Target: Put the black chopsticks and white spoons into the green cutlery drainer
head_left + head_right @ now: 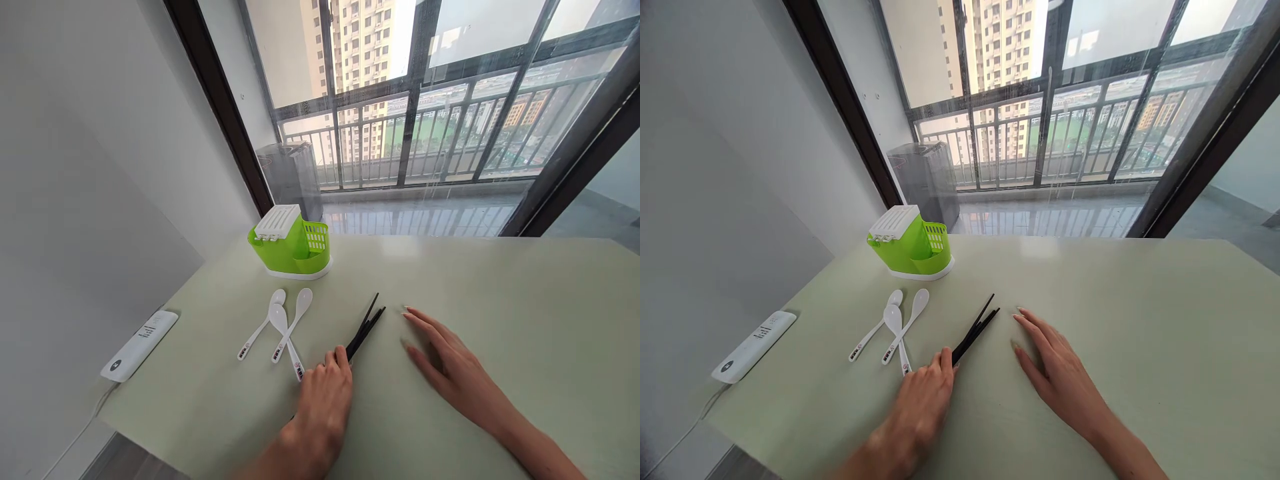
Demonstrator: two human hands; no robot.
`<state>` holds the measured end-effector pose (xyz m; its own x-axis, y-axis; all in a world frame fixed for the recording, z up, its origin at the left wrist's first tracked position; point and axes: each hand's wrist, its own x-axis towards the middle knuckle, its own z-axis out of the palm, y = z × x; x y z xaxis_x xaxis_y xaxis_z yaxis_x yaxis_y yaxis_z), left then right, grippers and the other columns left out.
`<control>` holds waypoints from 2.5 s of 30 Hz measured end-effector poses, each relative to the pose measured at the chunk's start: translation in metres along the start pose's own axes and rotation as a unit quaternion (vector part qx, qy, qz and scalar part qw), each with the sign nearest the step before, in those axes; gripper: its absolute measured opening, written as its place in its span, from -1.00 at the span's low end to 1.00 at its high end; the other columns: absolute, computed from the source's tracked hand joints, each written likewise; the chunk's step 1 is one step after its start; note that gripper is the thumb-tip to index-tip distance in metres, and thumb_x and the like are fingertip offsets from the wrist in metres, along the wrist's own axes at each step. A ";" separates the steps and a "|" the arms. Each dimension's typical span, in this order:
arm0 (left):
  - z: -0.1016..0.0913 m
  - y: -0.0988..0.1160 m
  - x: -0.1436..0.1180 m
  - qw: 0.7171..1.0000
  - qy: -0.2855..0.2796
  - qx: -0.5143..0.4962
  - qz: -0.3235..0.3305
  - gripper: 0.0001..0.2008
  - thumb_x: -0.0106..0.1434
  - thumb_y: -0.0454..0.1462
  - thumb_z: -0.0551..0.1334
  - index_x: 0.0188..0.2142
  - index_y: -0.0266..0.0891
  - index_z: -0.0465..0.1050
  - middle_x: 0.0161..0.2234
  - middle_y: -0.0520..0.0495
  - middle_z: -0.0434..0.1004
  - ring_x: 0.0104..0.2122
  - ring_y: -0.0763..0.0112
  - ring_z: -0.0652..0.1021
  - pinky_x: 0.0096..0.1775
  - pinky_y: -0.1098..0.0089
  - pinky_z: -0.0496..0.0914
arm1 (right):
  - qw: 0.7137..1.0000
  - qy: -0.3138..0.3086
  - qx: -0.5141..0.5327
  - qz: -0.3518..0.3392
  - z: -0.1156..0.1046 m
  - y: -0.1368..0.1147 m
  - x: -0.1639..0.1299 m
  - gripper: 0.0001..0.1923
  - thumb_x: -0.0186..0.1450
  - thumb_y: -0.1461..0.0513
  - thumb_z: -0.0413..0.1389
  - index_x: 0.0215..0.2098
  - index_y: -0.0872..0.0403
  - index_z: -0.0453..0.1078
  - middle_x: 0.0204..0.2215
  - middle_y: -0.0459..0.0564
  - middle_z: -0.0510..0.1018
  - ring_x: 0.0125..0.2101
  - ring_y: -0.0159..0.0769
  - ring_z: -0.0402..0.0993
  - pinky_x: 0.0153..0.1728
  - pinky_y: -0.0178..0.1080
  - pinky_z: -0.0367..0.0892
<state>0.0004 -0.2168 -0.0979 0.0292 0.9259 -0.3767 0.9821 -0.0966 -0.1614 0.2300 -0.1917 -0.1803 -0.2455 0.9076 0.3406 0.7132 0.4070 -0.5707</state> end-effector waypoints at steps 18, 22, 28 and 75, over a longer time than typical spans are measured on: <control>-0.006 0.001 -0.004 1.000 -0.008 -0.002 0.011 -0.65 0.46 -0.50 0.08 0.14 -0.28 0.43 -0.15 -0.26 0.65 -0.21 0.13 0.72 -0.26 0.34 0.56 | 1.000 -0.009 0.008 0.010 -0.001 -0.001 0.000 -0.48 0.54 0.01 -0.05 0.42 -0.23 0.07 0.40 -0.02 0.29 0.30 -0.03 0.33 0.17 0.11 0.45; -0.006 0.002 -0.005 1.000 -0.016 0.008 0.017 -0.64 0.46 -0.50 0.05 0.15 -0.30 0.42 -0.11 -0.27 0.64 -0.19 0.10 0.72 -0.23 0.29 0.59 | 1.000 -0.010 0.006 0.009 0.000 0.000 -0.001 -0.49 0.54 0.01 -0.04 0.42 -0.23 0.07 0.40 -0.03 0.28 0.30 -0.04 0.32 0.17 0.10 0.45; -0.016 0.003 -0.008 0.999 -0.027 0.009 0.022 -0.67 0.48 -0.45 0.05 0.17 -0.32 0.39 -0.09 -0.29 0.63 -0.16 0.08 0.71 -0.20 0.26 0.60 | 1.000 -0.006 0.013 0.006 0.000 0.000 -0.001 -0.50 0.54 0.02 -0.05 0.41 -0.23 0.10 0.39 -0.03 0.29 0.30 -0.03 0.33 0.19 0.12 0.43; -0.002 -0.123 0.016 0.975 0.185 0.056 -0.107 -0.59 0.48 -0.09 0.11 0.06 -0.41 0.44 0.00 -0.39 0.47 0.01 -0.07 0.49 0.04 0.08 0.38 | 1.000 -0.004 0.009 0.005 -0.001 0.002 -0.002 -0.51 0.53 0.01 -0.05 0.40 -0.24 0.13 0.35 -0.04 0.35 0.28 -0.02 0.36 0.12 0.13 0.49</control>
<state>-0.1198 -0.1891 -0.0820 -0.0883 0.9957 0.0288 0.9475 0.0929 -0.3060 0.2329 -0.1929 -0.1812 -0.2442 0.9124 0.3285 0.7042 0.3998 -0.5868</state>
